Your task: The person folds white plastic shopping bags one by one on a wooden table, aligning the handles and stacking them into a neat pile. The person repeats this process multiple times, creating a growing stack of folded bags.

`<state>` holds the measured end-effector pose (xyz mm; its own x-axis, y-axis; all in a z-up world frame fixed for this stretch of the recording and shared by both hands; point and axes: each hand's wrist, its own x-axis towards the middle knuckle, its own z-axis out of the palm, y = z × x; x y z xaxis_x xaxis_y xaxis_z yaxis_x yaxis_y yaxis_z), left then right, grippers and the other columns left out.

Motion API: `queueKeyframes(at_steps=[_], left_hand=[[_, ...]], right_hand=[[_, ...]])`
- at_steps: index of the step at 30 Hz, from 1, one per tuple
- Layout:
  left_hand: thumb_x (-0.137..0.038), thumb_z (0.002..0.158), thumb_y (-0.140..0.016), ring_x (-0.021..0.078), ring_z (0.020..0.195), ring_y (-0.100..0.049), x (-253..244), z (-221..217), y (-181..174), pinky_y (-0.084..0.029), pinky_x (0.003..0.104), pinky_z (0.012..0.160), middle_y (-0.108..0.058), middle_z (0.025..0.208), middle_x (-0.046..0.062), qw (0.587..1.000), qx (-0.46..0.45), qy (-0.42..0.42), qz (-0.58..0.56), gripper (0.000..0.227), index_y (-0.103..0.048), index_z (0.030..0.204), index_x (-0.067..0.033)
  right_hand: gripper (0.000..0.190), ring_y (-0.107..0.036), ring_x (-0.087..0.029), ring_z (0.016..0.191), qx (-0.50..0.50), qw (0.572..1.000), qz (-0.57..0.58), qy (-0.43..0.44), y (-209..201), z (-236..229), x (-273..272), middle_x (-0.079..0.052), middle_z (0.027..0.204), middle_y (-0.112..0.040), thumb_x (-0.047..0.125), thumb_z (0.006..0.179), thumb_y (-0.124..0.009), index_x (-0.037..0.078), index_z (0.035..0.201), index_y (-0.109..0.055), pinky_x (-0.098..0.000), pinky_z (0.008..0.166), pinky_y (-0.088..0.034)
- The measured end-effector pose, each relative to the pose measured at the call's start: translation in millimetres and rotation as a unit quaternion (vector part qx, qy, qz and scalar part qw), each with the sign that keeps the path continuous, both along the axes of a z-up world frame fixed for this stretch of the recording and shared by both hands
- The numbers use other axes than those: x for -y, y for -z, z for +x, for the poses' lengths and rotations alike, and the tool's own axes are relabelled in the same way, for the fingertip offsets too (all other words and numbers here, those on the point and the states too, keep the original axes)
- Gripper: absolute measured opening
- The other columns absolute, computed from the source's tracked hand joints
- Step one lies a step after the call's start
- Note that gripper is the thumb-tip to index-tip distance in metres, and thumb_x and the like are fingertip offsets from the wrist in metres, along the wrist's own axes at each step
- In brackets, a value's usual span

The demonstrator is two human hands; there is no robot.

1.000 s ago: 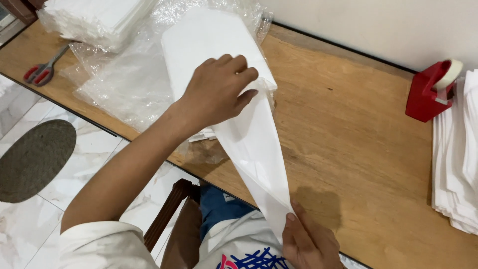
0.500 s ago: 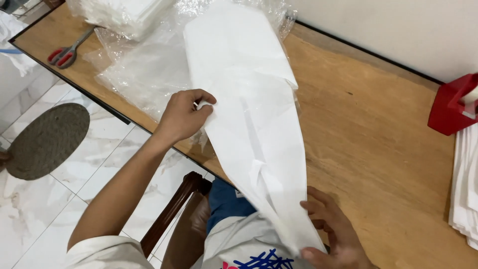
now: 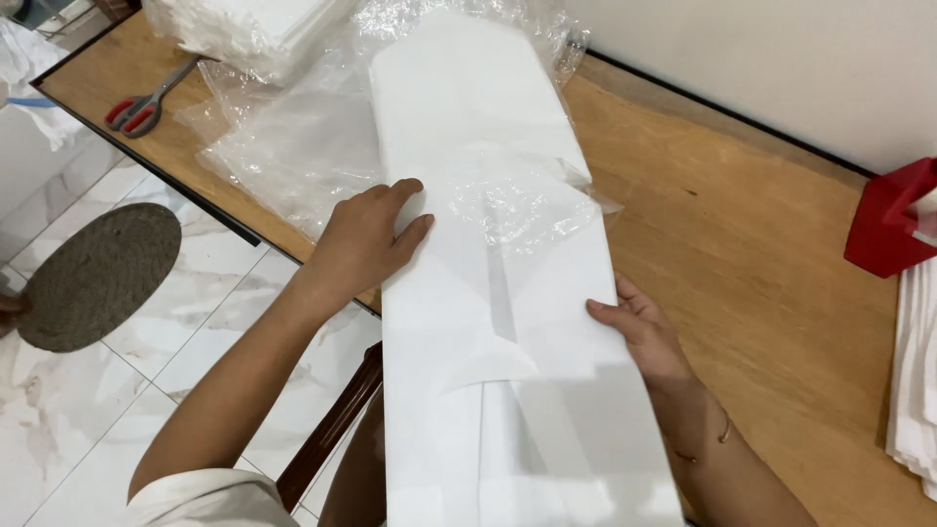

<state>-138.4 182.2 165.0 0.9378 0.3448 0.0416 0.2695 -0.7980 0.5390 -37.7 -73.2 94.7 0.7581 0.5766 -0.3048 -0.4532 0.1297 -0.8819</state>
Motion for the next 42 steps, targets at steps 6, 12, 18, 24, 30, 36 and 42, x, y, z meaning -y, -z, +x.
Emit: queueKeyframes(at_steps=[6, 12, 18, 24, 30, 36, 42], left_hand=[[-0.021, 0.088, -0.044, 0.0346, 0.081, -0.060, -8, -12, 12, -0.052, 0.041, 0.062, -0.058, 0.090, 0.025, 0.991, 0.009, 0.003, 0.136, 0.033, -0.054, 0.110, 0.0010], [-0.005, 0.078, -0.052, 0.0252, 0.070, -0.062, 3, -28, 4, -0.052, 0.031, 0.060, -0.059, 0.086, 0.019, 0.979, -0.026, 0.039, 0.200, 0.033, -0.054, 0.111, -0.0045], [-0.016, 0.080, -0.055, 0.0191, 0.070, -0.060, 8, -19, 2, -0.050, 0.026, 0.058, -0.060, 0.082, 0.011, 0.929, 0.027, 0.056, 0.365, 0.027, -0.058, 0.106, -0.0121], [-0.028, 0.074, -0.062, 0.0267, 0.092, -0.053, 37, 30, 17, -0.044, 0.038, 0.076, -0.054, 0.096, 0.011, 0.910, 0.122, 0.200, 0.342, 0.042, -0.054, 0.113, -0.0125], [-0.014, 0.078, -0.055, 0.0232, 0.083, -0.057, 40, 62, 37, -0.046, 0.034, 0.073, -0.057, 0.089, 0.009, 0.873, 0.083, 0.263, 0.403, 0.024, -0.058, 0.101, -0.0079], [-0.024, 0.081, -0.048, 0.0228, 0.084, -0.057, 48, 62, 23, -0.046, 0.034, 0.070, -0.057, 0.087, 0.008, 0.921, 0.069, 0.249, 0.292, 0.028, -0.058, 0.103, -0.0091], [-0.012, 0.084, -0.049, 0.0207, 0.076, -0.059, 46, 60, 33, -0.047, 0.030, 0.068, -0.059, 0.080, 0.007, 0.890, 0.170, 0.244, 0.347, 0.014, -0.060, 0.091, -0.0079]], right_hand=[[0.051, -0.060, -0.034, 0.073, -0.024, 1.000, 0.008, -0.010, -5, 20, 11, -0.026, 0.085, -0.058, -0.005, 0.071, -0.047, 0.002, 0.121, -0.043, -0.0459, 0.068, -0.049], [0.051, -0.060, -0.032, 0.076, -0.036, 0.999, 0.031, -0.015, -1, 25, -10, -0.024, 0.090, -0.057, -0.004, 0.072, -0.047, 0.002, 0.122, -0.043, -0.0451, 0.073, -0.048], [0.050, -0.059, -0.033, 0.084, -0.031, 0.997, 0.060, -0.021, 2, 32, -24, -0.023, 0.096, -0.056, -0.002, 0.073, -0.047, 0.000, 0.123, -0.042, -0.0448, 0.080, -0.046], [0.050, -0.058, -0.033, 0.086, -0.026, 0.998, 0.047, -0.028, -4, 34, -24, -0.023, 0.095, -0.056, -0.002, 0.074, -0.047, 0.001, 0.123, -0.041, -0.0439, 0.080, -0.046], [0.050, -0.059, -0.033, 0.086, -0.029, 0.998, 0.048, -0.013, -3, 41, -22, -0.022, 0.096, -0.057, -0.001, 0.073, -0.049, 0.002, 0.123, -0.042, -0.0418, 0.080, -0.047], [0.051, -0.059, -0.032, 0.086, -0.038, 0.998, 0.044, -0.016, 5, 41, -26, -0.023, 0.096, -0.057, 0.000, 0.072, -0.051, 0.001, 0.122, -0.043, -0.0415, 0.079, -0.047], [0.046, -0.060, -0.029, 0.081, -0.038, 0.998, 0.056, -0.008, 35, 64, -24, -0.020, 0.090, -0.058, 0.001, 0.073, -0.052, 0.000, 0.119, -0.046, -0.0383, 0.076, -0.049]])
